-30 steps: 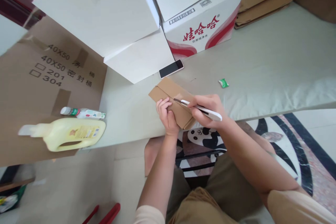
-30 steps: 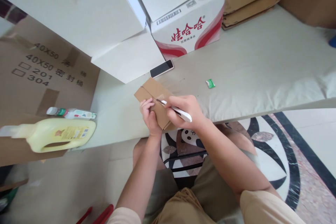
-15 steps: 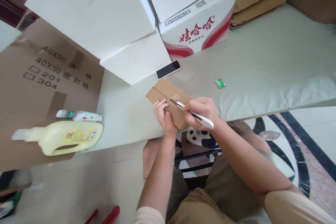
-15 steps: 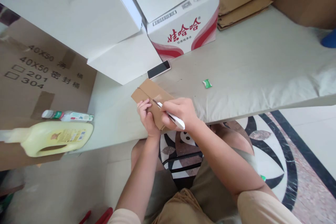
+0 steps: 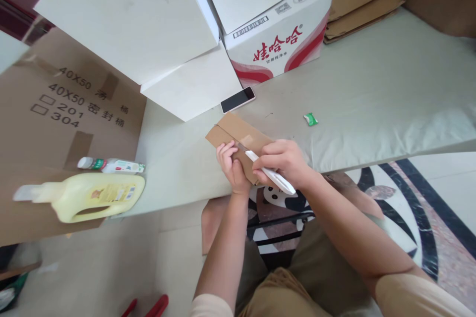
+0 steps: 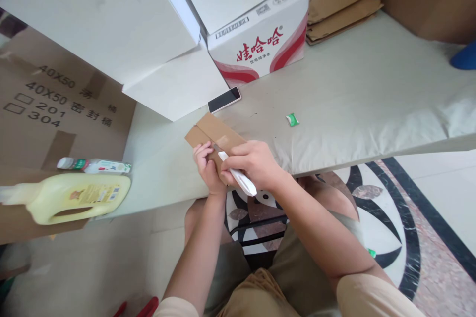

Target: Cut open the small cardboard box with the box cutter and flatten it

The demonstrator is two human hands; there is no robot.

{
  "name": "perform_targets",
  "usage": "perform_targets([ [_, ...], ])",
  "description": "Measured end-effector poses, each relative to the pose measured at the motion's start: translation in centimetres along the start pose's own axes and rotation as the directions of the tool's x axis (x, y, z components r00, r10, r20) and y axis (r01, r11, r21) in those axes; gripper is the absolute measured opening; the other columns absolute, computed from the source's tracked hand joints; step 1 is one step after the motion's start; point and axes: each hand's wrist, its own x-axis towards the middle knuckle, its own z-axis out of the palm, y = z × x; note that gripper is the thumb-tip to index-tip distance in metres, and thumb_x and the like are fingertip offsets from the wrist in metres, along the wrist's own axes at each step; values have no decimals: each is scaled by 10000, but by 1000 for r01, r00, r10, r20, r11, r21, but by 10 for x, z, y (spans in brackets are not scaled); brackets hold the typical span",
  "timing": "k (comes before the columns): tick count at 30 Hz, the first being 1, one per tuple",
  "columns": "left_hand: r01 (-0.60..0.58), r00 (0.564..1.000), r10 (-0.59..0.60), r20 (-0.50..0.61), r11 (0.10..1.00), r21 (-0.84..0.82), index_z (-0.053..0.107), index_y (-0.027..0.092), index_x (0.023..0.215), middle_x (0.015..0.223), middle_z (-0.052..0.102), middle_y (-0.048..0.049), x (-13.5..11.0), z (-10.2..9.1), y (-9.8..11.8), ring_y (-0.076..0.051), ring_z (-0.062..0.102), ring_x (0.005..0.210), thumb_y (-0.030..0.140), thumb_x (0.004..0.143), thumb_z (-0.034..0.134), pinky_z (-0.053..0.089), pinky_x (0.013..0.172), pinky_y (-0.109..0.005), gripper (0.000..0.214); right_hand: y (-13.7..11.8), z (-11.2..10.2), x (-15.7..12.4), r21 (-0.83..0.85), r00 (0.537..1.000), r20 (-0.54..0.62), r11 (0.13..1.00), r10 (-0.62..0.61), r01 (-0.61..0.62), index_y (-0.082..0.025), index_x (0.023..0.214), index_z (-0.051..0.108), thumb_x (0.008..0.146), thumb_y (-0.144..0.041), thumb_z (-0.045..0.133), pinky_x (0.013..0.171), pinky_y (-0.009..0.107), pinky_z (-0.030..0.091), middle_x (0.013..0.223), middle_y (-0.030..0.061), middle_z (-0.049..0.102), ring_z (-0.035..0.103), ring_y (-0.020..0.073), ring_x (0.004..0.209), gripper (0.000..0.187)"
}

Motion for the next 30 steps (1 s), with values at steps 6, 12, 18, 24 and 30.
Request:
perform_targets([
  [6, 0, 1000, 0, -3, 1000, 9, 542, 231, 984, 1122, 665, -92, 0, 0, 0, -252, 548, 1166, 337, 955, 309, 354, 1110, -511, 257, 0, 0, -2, -16, 1000, 13, 1000, 11, -11, -223, 643, 672, 873, -285, 590, 571, 247, 313, 554, -41, 463, 410, 89, 527, 253],
  [12, 20, 1000, -20, 6, 1000, -7, 544, 225, 979, 1128, 663, -102, 0, 0, 0, -262, 541, 1170, 345, 953, 319, 337, 1121, -520, 256, 1, 3, -2, -14, 998, -59, 1000, 19, -20, -218, 662, 683, 830, -221, 552, 553, 236, 323, 541, -45, 438, 380, 91, 505, 212],
  [18, 19, 1000, -19, 0, 998, -61, 559, 223, 984, 1134, 666, -94, 0, 0, -1, -258, 529, 1176, 334, 952, 350, 337, 1121, -522, 239, 1, 3, -2, -16, 998, -58, 1000, 22, -23, -213, 659, 686, 835, -220, 542, 546, 239, 327, 540, -37, 458, 394, 92, 499, 228],
  [24, 20, 1000, -20, 5, 1000, -17, 551, 222, 975, 1125, 667, -102, 0, -1, -1, -259, 537, 1171, 343, 948, 328, 349, 1118, -525, 254, 1, 3, -2, -35, 998, -54, 999, 30, -32, -215, 658, 683, 836, -233, 524, 539, 240, 335, 534, -36, 458, 397, 96, 499, 239],
  [30, 11, 1000, -11, 1, 1000, -24, 547, 226, 984, 1132, 665, -103, 0, 0, -2, -259, 542, 1178, 323, 946, 329, 348, 1117, -519, 242, 0, 3, -1, -3, 996, -75, 999, 38, -38, -209, 667, 663, 835, -226, 525, 540, 239, 335, 529, -40, 466, 413, 91, 492, 218],
])
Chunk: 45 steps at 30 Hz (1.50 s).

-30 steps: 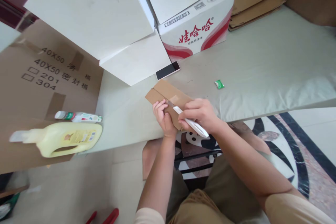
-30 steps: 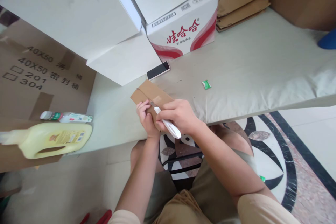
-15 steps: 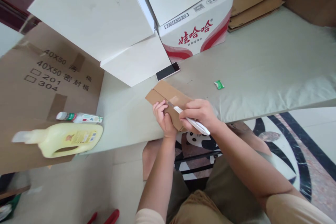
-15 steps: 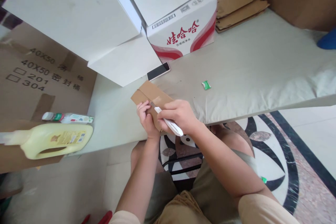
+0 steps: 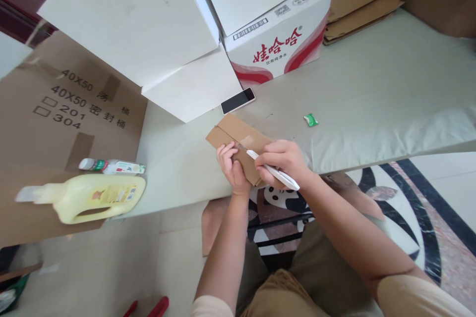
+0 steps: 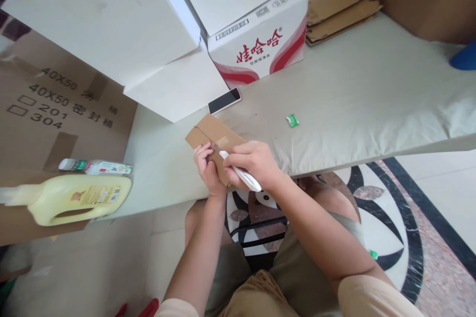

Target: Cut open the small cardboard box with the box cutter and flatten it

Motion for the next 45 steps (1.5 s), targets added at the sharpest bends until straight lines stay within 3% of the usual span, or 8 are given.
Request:
perform_targets([
  [11, -4, 1000, 3, -2, 1000, -28, 550, 224, 985, 1126, 666, -98, 0, 1, 2, -253, 534, 1172, 309, 943, 342, 350, 1116, -512, 229, 1, -1, 0, -4, 1000, 15, 1000, 13, -13, -212, 683, 661, 850, -232, 518, 552, 234, 348, 536, -35, 498, 424, 95, 498, 221],
  [21, -8, 1000, 8, 2, 997, 74, 542, 228, 981, 1108, 664, -103, 0, 0, 3, -260, 562, 1152, 370, 965, 289, 373, 1100, -519, 290, 0, 4, -5, -180, 996, 37, 980, -83, 89, -231, 632, 660, 852, -236, 564, 581, 275, 274, 543, -40, 439, 391, 96, 537, 240],
  [30, -9, 1000, 10, -8, 998, 56, 552, 222, 970, 1103, 668, -107, 1, 1, 3, -258, 552, 1162, 394, 981, 305, 394, 1088, -519, 301, -7, 8, 0, -280, 999, 20, 959, -27, 32, -232, 640, 688, 861, -252, 567, 575, 293, 239, 513, -39, 467, 392, 103, 532, 253],
  [35, -8, 1000, 8, -4, 1000, 24, 555, 221, 977, 1102, 676, -103, 1, 1, 4, -247, 551, 1165, 332, 966, 335, 391, 1093, -508, 246, -11, 10, 5, -258, 999, -24, 965, 37, -42, -226, 660, 693, 832, -227, 580, 556, 286, 240, 502, -45, 490, 403, 96, 509, 205],
  [45, -71, 996, 71, 53, 997, 5, 570, 214, 996, 1151, 683, -103, 5, -7, 6, -241, 567, 1163, 251, 952, 357, 388, 1100, -508, 221, -6, -3, 6, -62, 992, 96, 995, 82, -76, -207, 727, 706, 894, -231, 505, 559, 241, 350, 607, 2, 649, 533, 110, 551, 263],
])
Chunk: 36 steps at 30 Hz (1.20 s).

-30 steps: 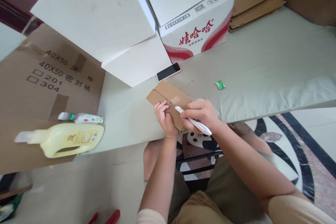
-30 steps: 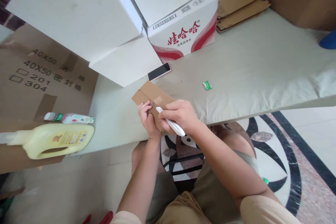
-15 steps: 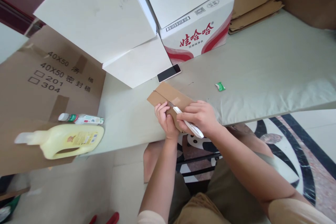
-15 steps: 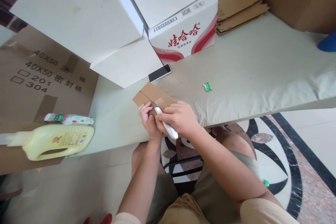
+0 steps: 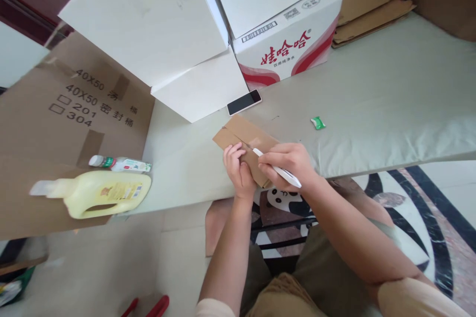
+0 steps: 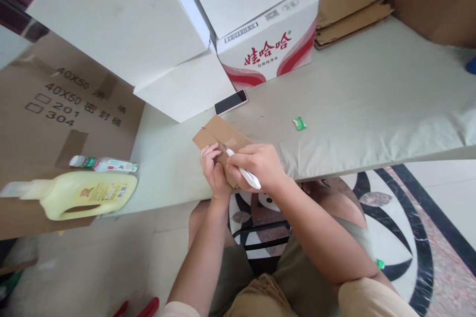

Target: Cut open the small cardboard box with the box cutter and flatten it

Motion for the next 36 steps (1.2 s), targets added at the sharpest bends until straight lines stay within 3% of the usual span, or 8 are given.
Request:
perform_targets([
  [6, -6, 1000, 6, -10, 1000, -21, 572, 210, 993, 1145, 683, -110, -1, 1, -1, -248, 562, 1170, 281, 962, 359, 380, 1099, -508, 227, -4, -25, 6, -28, 963, 259, 997, 79, -74, -215, 802, 701, 912, -267, 513, 534, 256, 284, 688, 5, 698, 600, 116, 605, 224],
  [17, 15, 1000, -15, -27, 1000, -26, 576, 204, 982, 1155, 672, -125, -1, 2, 0, -257, 537, 1184, 339, 982, 355, 373, 1091, -510, 259, -4, -37, 9, 100, 953, 253, 976, 165, -196, -188, 669, 680, 876, -239, 512, 491, 252, 328, 529, 9, 622, 491, 97, 435, 272],
  [24, 0, 999, -1, -37, 999, -44, 574, 205, 1003, 1147, 662, -123, -3, 2, -4, -261, 526, 1191, 338, 983, 359, 381, 1075, -501, 253, 8, -45, -3, 442, 980, 13, 878, 198, -184, -206, 652, 676, 830, -198, 584, 441, 248, 339, 532, -17, 598, 491, 95, 436, 200],
  [26, 1, 999, -3, -35, 998, -56, 573, 206, 1001, 1147, 661, -122, -4, 2, -6, -263, 524, 1193, 332, 980, 361, 381, 1072, -502, 247, 14, -45, -7, 500, 938, -156, 844, 308, -194, -213, 650, 668, 845, -222, 569, 429, 263, 318, 524, -17, 561, 452, 104, 430, 219],
  [29, -4, 999, 1, -43, 998, -64, 573, 207, 996, 1149, 660, -121, -5, 1, -9, -265, 527, 1182, 334, 976, 363, 381, 1072, -505, 247, 26, -41, -8, 366, 810, -348, 864, 472, -346, -223, 730, 676, 854, -271, 575, 465, 273, 346, 544, -16, 537, 453, 119, 464, 167],
  [32, -14, 999, 11, -45, 998, -68, 580, 208, 1000, 1154, 658, -121, -7, -2, -14, -266, 522, 1188, 343, 971, 373, 381, 1075, -506, 249, 42, -33, -6, 160, 804, -212, 831, 555, -532, -221, 957, 697, 817, -336, 640, 585, 300, 449, 669, 2, 620, 557, 150, 577, 190],
  [34, -17, 999, 15, -30, 997, -74, 585, 210, 1014, 1172, 655, -120, -9, -7, -17, -267, 518, 1208, 338, 968, 391, 379, 1083, -509, 237, 54, -26, -6, 96, 795, -8, 792, 606, -603, -210, 1179, 658, 779, -382, 676, 697, 343, 508, 839, 43, 693, 631, 191, 706, 436],
  [36, 0, 1000, -1, -11, 996, -86, 590, 214, 1029, 1200, 650, -115, -14, -16, -20, -266, 519, 1232, 323, 965, 417, 369, 1101, -513, 215, 63, -19, -9, 61, 745, 198, 750, 637, -658, -200, 1382, 545, 761, -434, 690, 810, 387, 531, 1072, 96, 713, 667, 235, 864, 679],
])
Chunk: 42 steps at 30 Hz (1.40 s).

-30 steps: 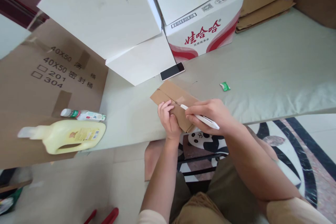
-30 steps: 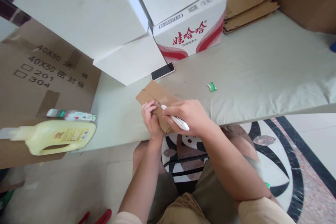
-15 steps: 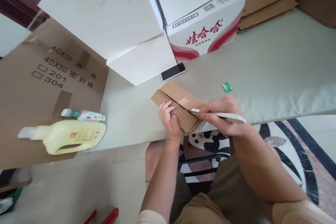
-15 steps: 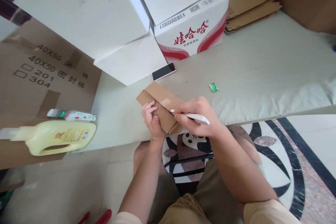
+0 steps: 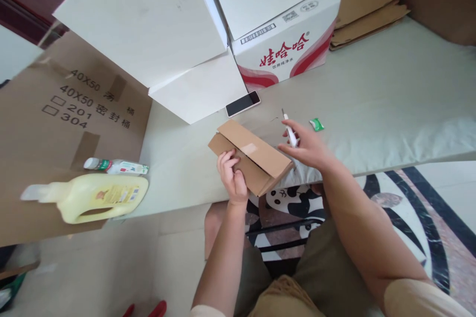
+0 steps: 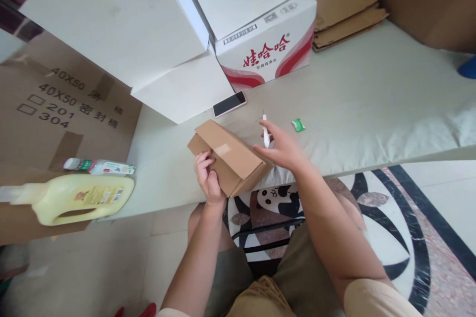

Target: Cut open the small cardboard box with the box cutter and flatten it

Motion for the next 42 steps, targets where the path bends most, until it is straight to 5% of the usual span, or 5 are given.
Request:
perform_targets([
  [7, 302, 943, -323, -84, 933, -197, 661, 220, 992, 1256, 648, -106, -25, -38, -11, -311, 517, 1310, 562, 932, 439, 362, 1116, -502, 412, 13, 16, 5, -278, 945, 248, 950, 214, -142, -159, 1543, 392, 897, -542, 525, 1008, 459, 482, 1393, 187, 593, 623, 343, 1177, 762],
  [16, 719, 490, -871, 27, 386, -578, 763, 222, 966, 1048, 742, -53, -26, -64, -12, -247, 640, 1083, 625, 733, 661, 486, 902, -334, 476, 18, 24, 10, -222, 971, 235, 975, 48, 6, -172, 920, 733, 949, -502, 490, 890, 446, 521, 1130, 184, 720, 670, 340, 1067, 411],
  [27, 711, 390, -920, 17, 290, -641, 704, 221, 897, 914, 741, -6, -10, -66, -10, -178, 678, 825, 252, 565, 824, 520, 724, -286, 354, -7, 8, -6, 600, 931, 319, 798, -175, -55, -256, 1188, 634, 910, -489, 554, 1036, 390, 480, 1277, 63, 676, 613, 231, 1202, 372],
  [35, 708, 316, -949, 18, 223, -670, 686, 241, 918, 920, 737, 16, -5, -67, -20, -166, 669, 790, 234, 605, 789, 460, 631, -252, 330, -15, 21, -5, 499, 858, 405, 863, -315, 81, -202, 1314, 529, 785, -341, 737, 1022, 425, 494, 1334, 117, 607, 595, 257, 1204, 585],
  [42, 706, 443, -858, 260, 155, -691, 696, 293, 1122, 1101, 730, -46, -12, -72, -12, -202, 677, 890, 425, 739, 716, 482, 654, -281, 406, -19, 27, -4, 346, 933, 282, 931, -225, 120, -201, 1179, 581, 767, -345, 732, 782, 343, 526, 1114, 71, 706, 664, 245, 981, 461],
])
